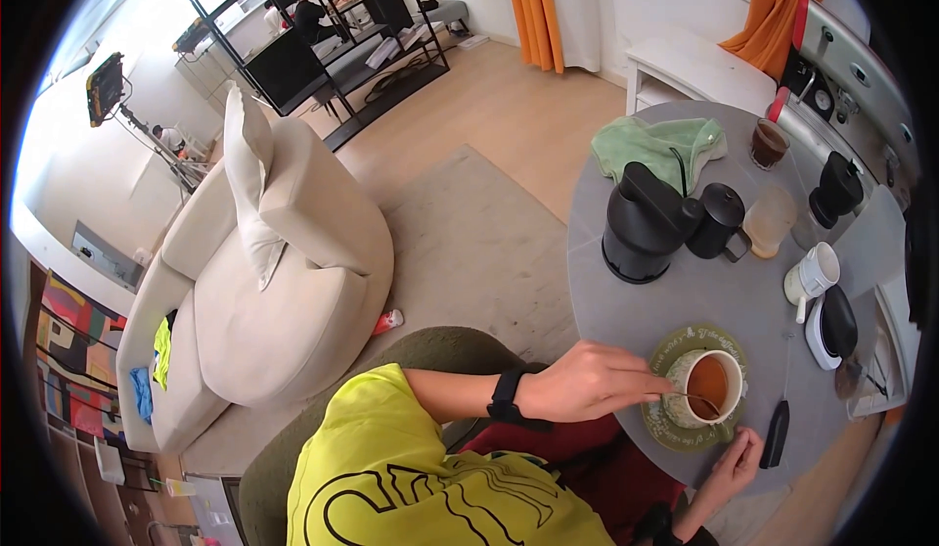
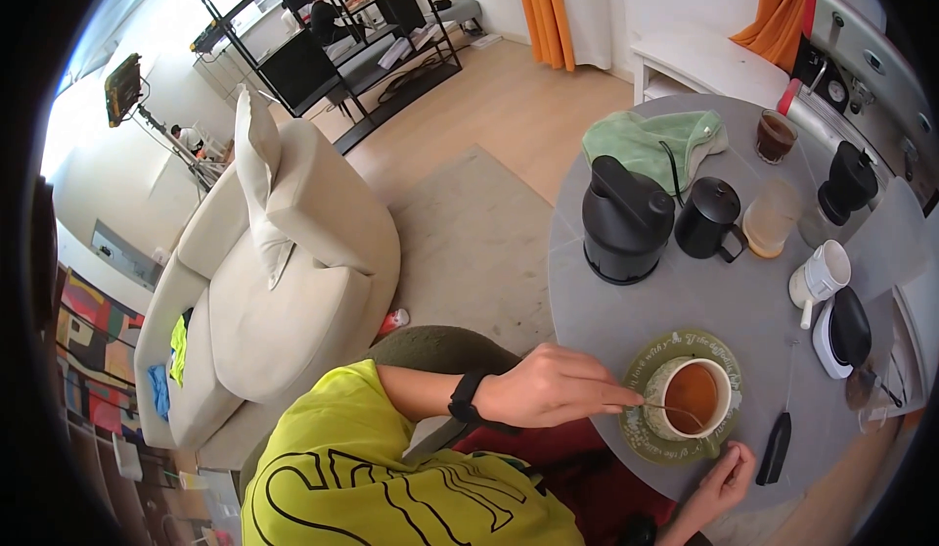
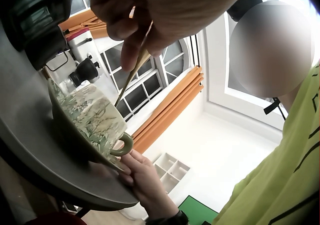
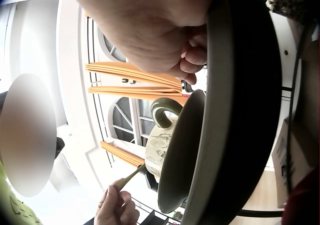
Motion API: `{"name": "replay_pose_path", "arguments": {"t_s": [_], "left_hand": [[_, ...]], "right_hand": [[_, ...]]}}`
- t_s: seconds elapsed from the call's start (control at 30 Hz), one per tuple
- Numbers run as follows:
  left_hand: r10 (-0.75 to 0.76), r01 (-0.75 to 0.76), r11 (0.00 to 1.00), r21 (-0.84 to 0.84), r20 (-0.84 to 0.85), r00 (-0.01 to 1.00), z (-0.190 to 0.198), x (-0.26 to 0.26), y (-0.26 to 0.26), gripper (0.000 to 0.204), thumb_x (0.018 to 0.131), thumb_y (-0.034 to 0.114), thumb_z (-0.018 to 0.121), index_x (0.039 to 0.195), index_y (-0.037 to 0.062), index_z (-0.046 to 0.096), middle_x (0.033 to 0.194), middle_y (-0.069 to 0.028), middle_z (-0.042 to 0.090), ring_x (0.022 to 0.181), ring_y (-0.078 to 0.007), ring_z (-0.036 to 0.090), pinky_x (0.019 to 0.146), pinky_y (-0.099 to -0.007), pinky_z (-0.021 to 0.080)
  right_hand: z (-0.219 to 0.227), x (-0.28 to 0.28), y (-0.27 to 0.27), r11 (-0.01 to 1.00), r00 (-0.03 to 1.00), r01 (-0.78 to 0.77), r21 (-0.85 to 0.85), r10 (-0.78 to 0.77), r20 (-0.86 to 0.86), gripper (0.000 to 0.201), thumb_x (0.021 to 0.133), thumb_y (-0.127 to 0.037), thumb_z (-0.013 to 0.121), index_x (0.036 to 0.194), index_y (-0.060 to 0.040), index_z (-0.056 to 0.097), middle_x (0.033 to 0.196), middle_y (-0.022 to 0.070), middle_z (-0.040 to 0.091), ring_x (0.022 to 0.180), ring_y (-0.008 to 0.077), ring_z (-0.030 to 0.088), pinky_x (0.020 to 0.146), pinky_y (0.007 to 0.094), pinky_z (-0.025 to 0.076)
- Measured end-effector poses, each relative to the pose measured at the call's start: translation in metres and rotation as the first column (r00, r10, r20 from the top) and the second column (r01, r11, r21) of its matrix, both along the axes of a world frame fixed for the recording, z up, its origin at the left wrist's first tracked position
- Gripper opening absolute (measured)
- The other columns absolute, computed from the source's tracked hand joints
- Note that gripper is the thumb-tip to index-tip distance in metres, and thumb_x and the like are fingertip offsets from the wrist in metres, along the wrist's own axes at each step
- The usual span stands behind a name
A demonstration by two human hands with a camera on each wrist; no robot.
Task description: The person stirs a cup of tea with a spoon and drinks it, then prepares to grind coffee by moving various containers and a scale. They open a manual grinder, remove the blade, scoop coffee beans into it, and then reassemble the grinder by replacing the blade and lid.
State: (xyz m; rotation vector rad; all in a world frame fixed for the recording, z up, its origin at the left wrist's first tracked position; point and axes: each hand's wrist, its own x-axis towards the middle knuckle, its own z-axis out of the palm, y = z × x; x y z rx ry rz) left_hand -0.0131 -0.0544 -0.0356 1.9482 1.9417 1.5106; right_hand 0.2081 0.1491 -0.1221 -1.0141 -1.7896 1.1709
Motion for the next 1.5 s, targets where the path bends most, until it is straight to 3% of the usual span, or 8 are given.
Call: {"name": "replay_pose_path", "arguments": {"t_s": [0.67, 0.83, 0.9, 0.93, 1.03, 1.1, 1.27, 1.5], "left_hand": [[0.006, -0.005, 1.000, -0.020, 0.062, 0.998, -0.004, 0.002, 0.002, 0.021, 0.090, 0.014, 0.062, 0.108, 0.0065, 0.068, 0.083, -0.0071, 0.063, 0.073, -0.0249, 0.062, 0.062, -0.0370, 0.050], [0.001, 0.002, 0.999, -0.036, 0.082, 0.997, -0.001, 0.002, 0.000, 0.020, 0.090, 0.014, 0.061, 0.107, 0.0060, 0.069, 0.084, -0.0075, 0.064, 0.074, -0.0256, 0.063, 0.063, -0.0366, 0.051], [-0.016, 0.024, 0.999, -0.030, 0.243, 0.970, 0.001, 0.001, -0.001, 0.019, 0.092, 0.011, 0.060, 0.107, 0.0039, 0.068, 0.084, -0.0089, 0.064, 0.074, -0.0266, 0.063, 0.065, -0.0351, 0.051], [-0.016, 0.024, 0.999, -0.029, 0.245, 0.969, 0.000, 0.001, -0.001, 0.019, 0.092, 0.011, 0.060, 0.107, 0.0039, 0.068, 0.084, -0.0089, 0.064, 0.074, -0.0266, 0.063, 0.065, -0.0351, 0.051], [-0.015, 0.017, 1.000, -0.002, 0.380, 0.925, -0.001, -0.001, 0.000, 0.021, 0.092, 0.011, 0.062, 0.110, 0.0033, 0.069, 0.086, -0.0102, 0.066, 0.073, -0.0223, 0.064, 0.065, -0.0311, 0.051], [-0.004, 0.010, 1.000, -0.009, 0.492, 0.871, 0.003, -0.002, -0.001, 0.020, 0.093, 0.010, 0.060, 0.110, 0.0023, 0.069, 0.085, -0.0106, 0.067, 0.074, -0.0189, 0.065, 0.066, -0.0293, 0.050], [0.025, -0.005, 0.999, -0.037, 0.571, 0.821, 0.003, -0.004, -0.003, 0.021, 0.094, 0.005, 0.056, 0.110, 0.0022, 0.069, 0.083, -0.0095, 0.066, 0.074, -0.0155, 0.063, 0.065, -0.0278, 0.048], [0.069, -0.035, 0.997, -0.068, 0.602, 0.796, 0.009, -0.006, -0.006, 0.021, 0.095, 0.005, 0.055, 0.110, 0.0014, 0.069, 0.080, -0.0060, 0.065, 0.073, -0.0105, 0.059, 0.066, -0.0247, 0.046]], "right_hand": [[-0.005, 0.003, 0.004, 1.000, 1.000, -0.001, -0.020, 0.001, -0.003, 0.017, 0.102, -0.014, 0.048, 0.094, -0.0021, 0.057, 0.081, -0.0044, 0.047, 0.063, 0.0017, 0.031, 0.052, 0.0203, 0.021], [0.004, 0.001, -0.001, 1.000, 1.000, 0.012, -0.014, -0.012, -0.005, 0.018, 0.102, -0.018, 0.049, 0.095, -0.0041, 0.059, 0.076, -0.0052, 0.048, 0.056, 0.0005, 0.029, 0.048, 0.0196, 0.019], [0.007, -0.003, -0.003, 0.998, 0.998, 0.054, 0.022, -0.053, -0.030, 0.019, 0.102, -0.020, 0.049, 0.095, -0.0045, 0.059, 0.070, -0.0057, 0.044, 0.053, -0.0001, 0.029, 0.045, 0.0193, 0.019], [0.008, -0.004, -0.003, 0.994, 0.994, 0.095, 0.056, -0.092, -0.057, 0.021, 0.101, -0.022, 0.049, 0.095, -0.0049, 0.060, 0.063, -0.0061, 0.041, 0.049, -0.0006, 0.029, 0.043, 0.0191, 0.019], [0.006, 0.008, 0.004, 0.999, 0.998, 0.045, 0.021, -0.044, -0.053, 0.019, 0.102, -0.020, 0.049, 0.097, -0.0056, 0.060, 0.071, -0.0049, 0.047, 0.050, -0.0001, 0.029, 0.043, 0.0189, 0.020], [0.009, 0.008, 0.004, 0.997, 0.997, 0.058, 0.047, -0.055, -0.062, 0.020, 0.101, -0.021, 0.049, 0.097, -0.0053, 0.060, 0.065, -0.0057, 0.042, 0.050, -0.0005, 0.029, 0.043, 0.0188, 0.020], [0.033, 0.001, -0.008, 0.999, 0.999, 0.034, 0.040, -0.034, -0.019, 0.021, 0.102, -0.023, 0.048, 0.101, -0.0052, 0.060, 0.060, -0.0062, 0.036, 0.049, -0.0003, 0.029, 0.044, 0.0181, 0.021], [0.041, -0.003, -0.014, 0.980, 0.982, -0.188, -0.065, 0.189, 0.009, 0.020, 0.102, -0.017, 0.045, 0.106, -0.0030, 0.059, 0.063, -0.0039, 0.041, 0.050, 0.0022, 0.034, 0.045, 0.0187, 0.025]]}}
